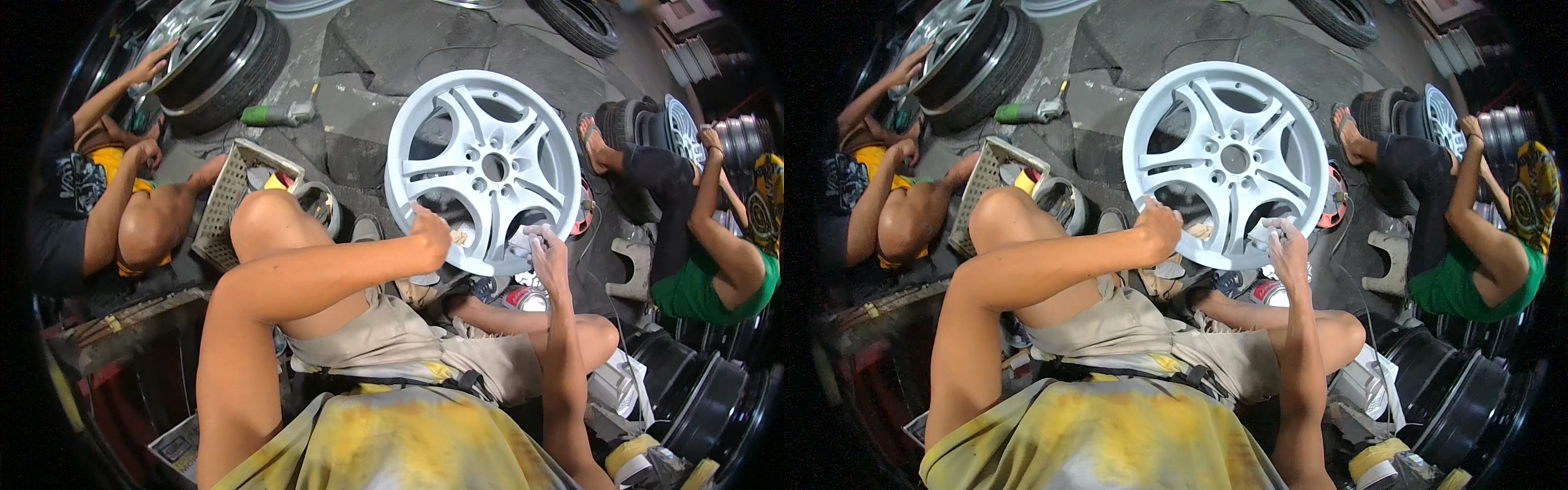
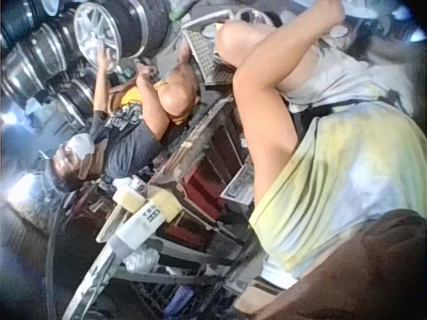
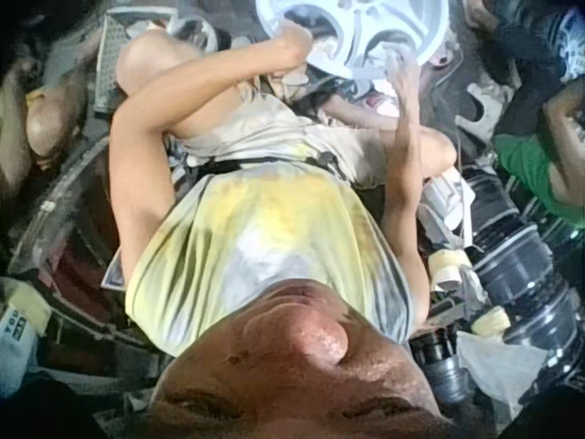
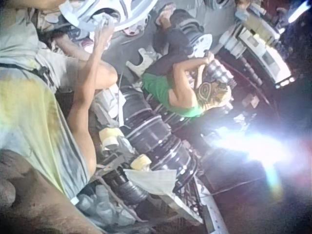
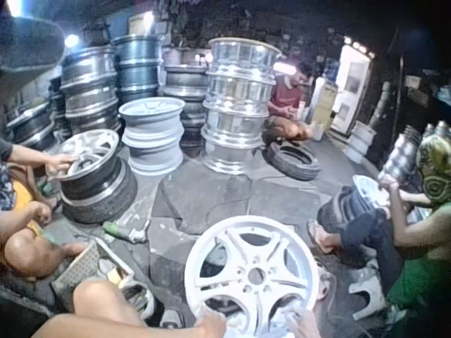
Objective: The person sits on the floor and uses a cloth to wipe and clean the surface of a silver car wheel rim. They rotate the rim to access different sections and continue wiping the spokes and outer edge.
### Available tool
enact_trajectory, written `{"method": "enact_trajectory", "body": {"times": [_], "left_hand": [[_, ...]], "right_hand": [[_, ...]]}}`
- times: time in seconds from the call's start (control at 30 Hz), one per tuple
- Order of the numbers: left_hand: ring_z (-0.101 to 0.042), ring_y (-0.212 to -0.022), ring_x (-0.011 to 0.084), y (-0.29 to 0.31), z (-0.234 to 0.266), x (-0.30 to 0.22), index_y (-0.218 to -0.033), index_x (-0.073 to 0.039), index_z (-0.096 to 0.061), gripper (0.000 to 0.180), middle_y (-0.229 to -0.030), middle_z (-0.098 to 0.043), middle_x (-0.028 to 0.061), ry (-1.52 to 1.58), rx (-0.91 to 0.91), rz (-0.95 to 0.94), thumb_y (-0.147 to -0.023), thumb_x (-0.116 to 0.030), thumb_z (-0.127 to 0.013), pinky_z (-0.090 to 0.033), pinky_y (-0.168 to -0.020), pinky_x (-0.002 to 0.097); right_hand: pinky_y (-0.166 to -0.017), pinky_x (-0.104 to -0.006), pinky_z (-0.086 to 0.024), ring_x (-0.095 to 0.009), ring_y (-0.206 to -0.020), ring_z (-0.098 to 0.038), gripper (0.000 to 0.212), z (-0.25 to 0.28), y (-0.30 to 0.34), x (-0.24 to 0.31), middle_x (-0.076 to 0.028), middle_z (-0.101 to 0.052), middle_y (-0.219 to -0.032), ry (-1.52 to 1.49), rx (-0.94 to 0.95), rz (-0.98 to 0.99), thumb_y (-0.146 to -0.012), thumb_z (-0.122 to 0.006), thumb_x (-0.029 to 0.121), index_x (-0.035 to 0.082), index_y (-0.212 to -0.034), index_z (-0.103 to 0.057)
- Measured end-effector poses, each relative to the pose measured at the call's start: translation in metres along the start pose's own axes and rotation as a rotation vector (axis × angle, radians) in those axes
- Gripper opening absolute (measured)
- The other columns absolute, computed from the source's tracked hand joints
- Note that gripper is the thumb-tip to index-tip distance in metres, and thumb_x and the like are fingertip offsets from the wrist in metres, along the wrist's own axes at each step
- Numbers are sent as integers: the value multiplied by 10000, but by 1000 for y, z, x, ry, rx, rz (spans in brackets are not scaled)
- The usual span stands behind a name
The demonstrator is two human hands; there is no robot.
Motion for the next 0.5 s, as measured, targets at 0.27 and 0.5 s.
{"method": "enact_trajectory", "body": {"times": [0.27, 0.5], "left_hand": [[-677, -1110, 326, -19, -31, -32, -1139, -62, -749, 325, -1164, -726, 126, 47, -78, -115, -855, -207, -686, -377, -1051, 680], [-678, -1090, 369, -4, -8, -14, -1119, -81, -756, 333, -1166, -720, 152, -96, -24, -54, -832, -232, -681, -386, -1025, 697]], "right_hand": [[-891, -433, -516, -345, -900, -670, 531, -7, 1, -30, -241, -663, -1130, 234, -73, 340, -751, -766, 52, 26, -1266, -641], [-865, -445, -522, -364, -954, -675, 203, -1, 9, 7, -223, -668, -1081, 517, -343, 420, -862, -706, 88, 48, -1057, -746]]}}
Point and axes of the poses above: each hand's wrist, its own y-axis away from the middle knuckle, its own z-axis out of the back of the hand, x = y × z, the point moved 2 cm from there along -y, towards the middle knuckle
